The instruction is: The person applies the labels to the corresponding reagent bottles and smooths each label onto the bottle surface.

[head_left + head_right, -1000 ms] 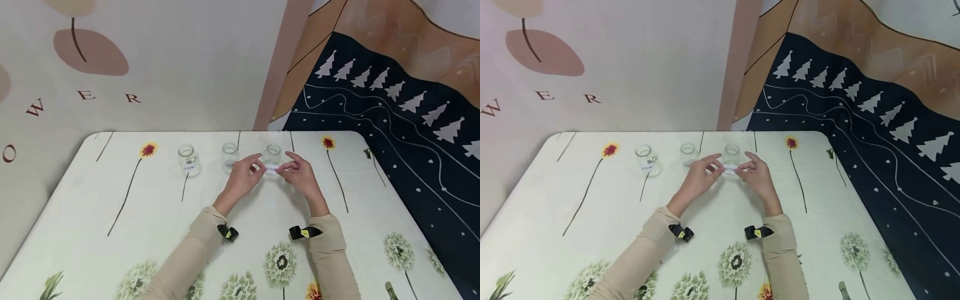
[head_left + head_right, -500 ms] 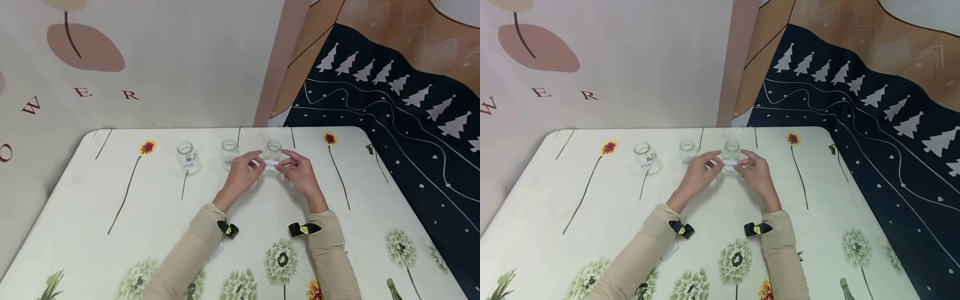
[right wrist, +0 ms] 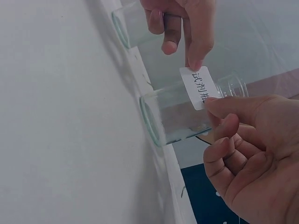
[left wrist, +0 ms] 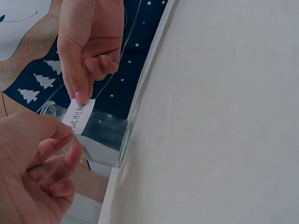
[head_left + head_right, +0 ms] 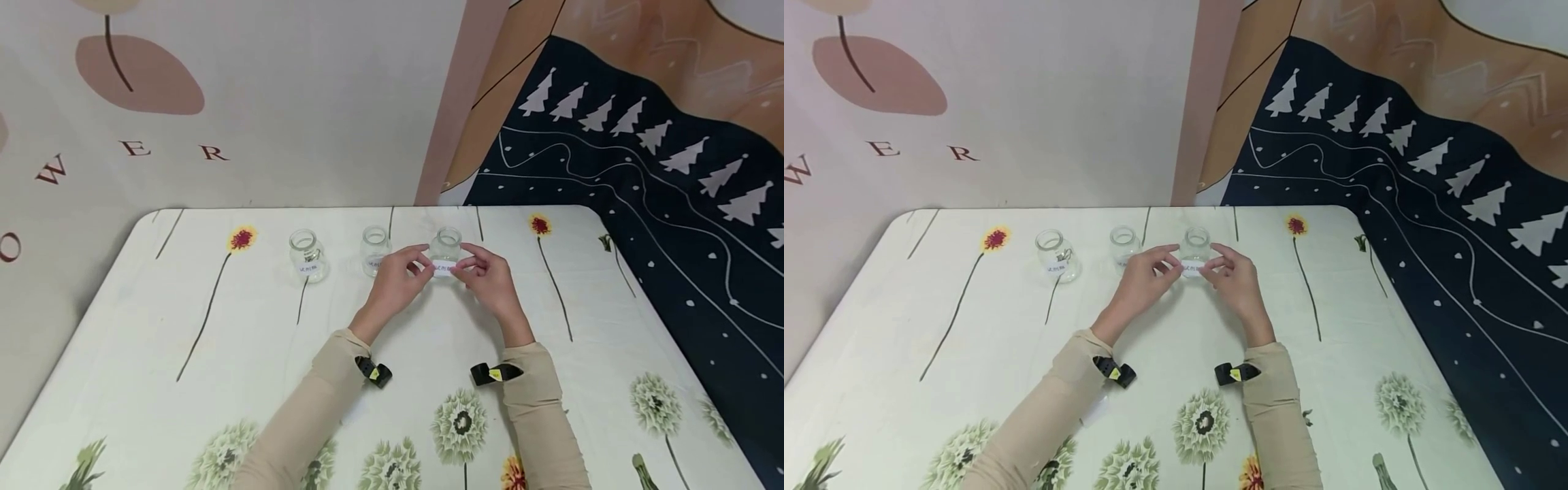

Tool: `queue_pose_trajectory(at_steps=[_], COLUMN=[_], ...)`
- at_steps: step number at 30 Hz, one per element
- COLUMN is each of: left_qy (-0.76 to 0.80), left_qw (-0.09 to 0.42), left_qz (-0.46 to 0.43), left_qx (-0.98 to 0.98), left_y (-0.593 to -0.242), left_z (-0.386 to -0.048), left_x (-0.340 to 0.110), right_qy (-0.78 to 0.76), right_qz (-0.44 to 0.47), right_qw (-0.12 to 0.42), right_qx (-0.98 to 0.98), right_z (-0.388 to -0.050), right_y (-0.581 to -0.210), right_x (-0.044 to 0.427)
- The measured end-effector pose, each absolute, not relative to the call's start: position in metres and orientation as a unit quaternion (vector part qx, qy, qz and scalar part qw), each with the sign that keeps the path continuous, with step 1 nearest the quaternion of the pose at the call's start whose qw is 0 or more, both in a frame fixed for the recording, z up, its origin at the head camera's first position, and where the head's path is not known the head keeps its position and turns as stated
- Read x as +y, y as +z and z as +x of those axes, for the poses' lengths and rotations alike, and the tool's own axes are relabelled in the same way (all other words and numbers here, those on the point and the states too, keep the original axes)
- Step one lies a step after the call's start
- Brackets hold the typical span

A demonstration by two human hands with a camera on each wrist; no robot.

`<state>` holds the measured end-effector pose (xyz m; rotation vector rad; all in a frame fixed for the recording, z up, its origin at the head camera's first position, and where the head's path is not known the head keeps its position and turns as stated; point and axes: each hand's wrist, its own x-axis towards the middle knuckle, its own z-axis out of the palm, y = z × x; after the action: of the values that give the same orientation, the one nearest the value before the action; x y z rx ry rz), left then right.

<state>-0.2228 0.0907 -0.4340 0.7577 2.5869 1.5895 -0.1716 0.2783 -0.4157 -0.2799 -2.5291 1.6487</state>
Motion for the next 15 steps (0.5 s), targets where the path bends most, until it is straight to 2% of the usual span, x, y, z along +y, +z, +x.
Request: queue_pose_trajectory(at_steps=[15], left_qy=[0.490], left_qw=[-0.015], left_qz=[0.237], left_qx=[0.838], left_y=[-0.4358], left_z=[-0.2238], left_x=[0.0942], right_qy=[0.541], right_qz=[-0.081], right_qw=[0.075], right_qx=[-0.834], right_z=[-0.1713], right_y=[-0.4181], right_x=[0.2790])
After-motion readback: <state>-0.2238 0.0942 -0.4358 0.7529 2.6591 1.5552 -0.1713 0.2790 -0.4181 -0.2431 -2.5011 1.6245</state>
